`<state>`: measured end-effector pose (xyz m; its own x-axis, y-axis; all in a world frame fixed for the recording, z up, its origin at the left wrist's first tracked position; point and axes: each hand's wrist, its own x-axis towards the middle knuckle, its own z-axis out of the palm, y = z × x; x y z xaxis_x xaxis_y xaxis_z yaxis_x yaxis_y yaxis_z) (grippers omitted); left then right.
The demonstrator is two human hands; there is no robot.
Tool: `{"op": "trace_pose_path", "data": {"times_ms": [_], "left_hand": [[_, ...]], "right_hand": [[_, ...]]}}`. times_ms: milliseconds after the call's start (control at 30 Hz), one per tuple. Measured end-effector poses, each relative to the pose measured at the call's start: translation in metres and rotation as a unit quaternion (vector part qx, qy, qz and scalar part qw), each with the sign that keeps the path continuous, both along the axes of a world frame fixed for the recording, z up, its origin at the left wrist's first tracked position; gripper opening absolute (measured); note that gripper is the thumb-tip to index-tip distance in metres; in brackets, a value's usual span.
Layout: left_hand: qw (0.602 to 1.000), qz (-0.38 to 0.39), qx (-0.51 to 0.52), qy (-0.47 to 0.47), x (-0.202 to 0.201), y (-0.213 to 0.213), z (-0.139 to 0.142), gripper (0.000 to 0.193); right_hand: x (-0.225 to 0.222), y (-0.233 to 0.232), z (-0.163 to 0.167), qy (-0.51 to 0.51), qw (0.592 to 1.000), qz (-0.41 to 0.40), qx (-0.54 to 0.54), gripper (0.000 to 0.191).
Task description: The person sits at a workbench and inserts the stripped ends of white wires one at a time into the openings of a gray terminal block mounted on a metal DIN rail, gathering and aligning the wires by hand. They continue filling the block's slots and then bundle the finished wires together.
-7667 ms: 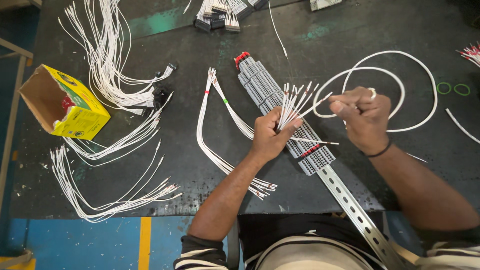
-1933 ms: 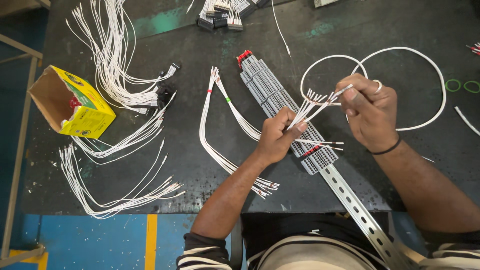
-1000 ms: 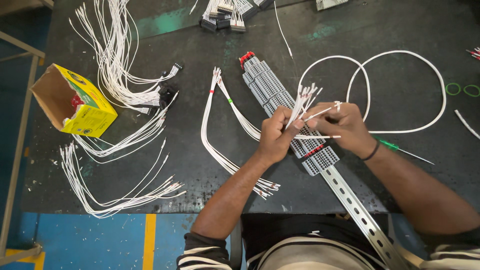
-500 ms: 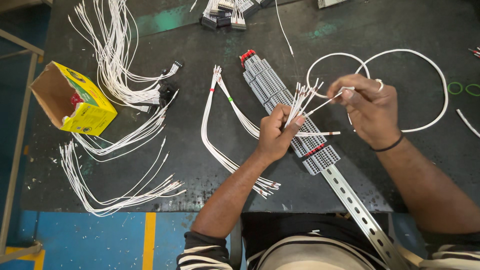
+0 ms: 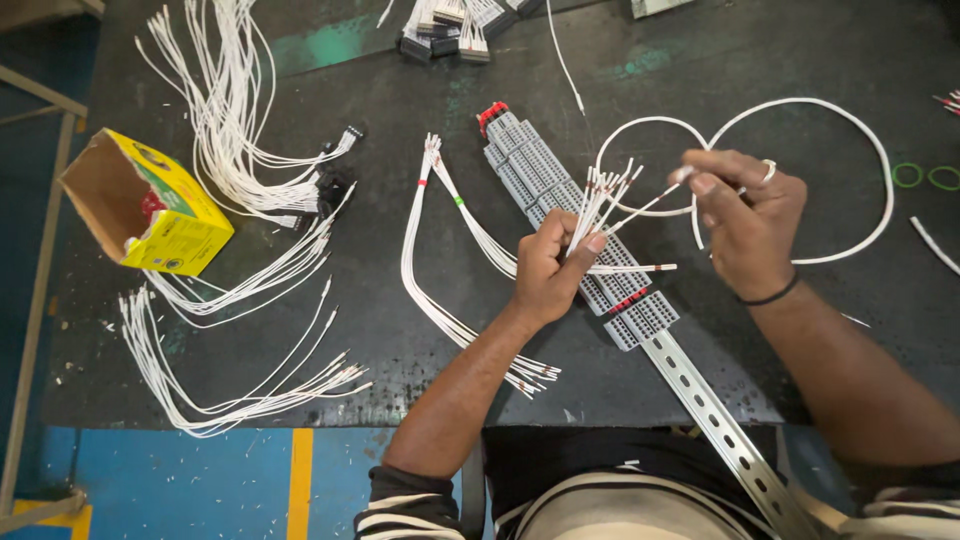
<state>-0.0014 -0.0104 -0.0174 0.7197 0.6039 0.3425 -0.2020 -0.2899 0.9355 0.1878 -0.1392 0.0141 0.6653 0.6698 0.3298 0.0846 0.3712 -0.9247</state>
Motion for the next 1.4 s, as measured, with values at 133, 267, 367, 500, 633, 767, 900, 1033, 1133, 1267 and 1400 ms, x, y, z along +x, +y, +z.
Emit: {"op": "trace_pose_path", "data": {"times_ms": [133, 267, 367, 500, 633, 767, 900, 1033, 1133, 1267, 1400], "left_hand": [[1.000, 0.000, -0.001, 0.002, 0.000, 0.001, -0.002, 0.020], [1.000, -0.005, -0.012, -0.004, 0.000, 0.000, -0.002, 0.019], [1.000, 0.009, 0.019, 0.010, -0.001, 0.000, -0.002, 0.020], [1.000, 0.002, 0.007, 0.005, 0.000, 0.000, -0.003, 0.020], [1.000, 0.005, 0.011, 0.015, 0.000, 0.000, -0.001, 0.020], [1.000, -0.008, 0.013, 0.010, -0.001, -0.001, 0.003, 0.018], [0.998, 0.001, 0.040, 0.043, -0.001, -0.002, 0.005, 0.020], [0.999, -0.015, 0.020, 0.030, -0.001, -0.001, 0.004, 0.022], [0.999, -0.008, 0.014, 0.031, -0.002, -0.002, 0.004, 0.024], [0.999, 0.005, 0.039, 0.016, -0.001, -0.003, 0.005, 0.024], [1.000, -0.010, 0.006, 0.017, -0.002, 0.000, 0.004, 0.024]], "right_hand": [[0.001, -0.001, -0.004, 0.004, 0.999, 0.028, 0.030, 0.010], [0.005, -0.002, -0.007, 0.013, 0.998, 0.031, 0.062, 0.003], [0.007, -0.002, -0.006, 0.034, 0.996, 0.032, 0.080, 0.004], [0.005, -0.003, -0.005, 0.001, 0.997, 0.024, 0.071, 0.005], [0.006, -0.006, -0.002, -0.067, 0.997, -0.011, 0.035, 0.006], [0.013, -0.010, 0.007, -0.255, 0.966, -0.043, -0.007, 0.006], [0.010, -0.006, 0.012, -0.250, 0.966, 0.058, -0.042, 0.005], [0.002, 0.001, 0.012, -0.260, 0.959, 0.103, -0.046, 0.008], [0.001, 0.005, 0.013, -0.232, 0.953, 0.173, -0.093, 0.009], [-0.005, 0.007, 0.014, -0.309, 0.924, 0.218, -0.054, 0.009], [-0.006, 0.001, 0.016, -0.302, 0.935, 0.187, -0.009, 0.018]]}}
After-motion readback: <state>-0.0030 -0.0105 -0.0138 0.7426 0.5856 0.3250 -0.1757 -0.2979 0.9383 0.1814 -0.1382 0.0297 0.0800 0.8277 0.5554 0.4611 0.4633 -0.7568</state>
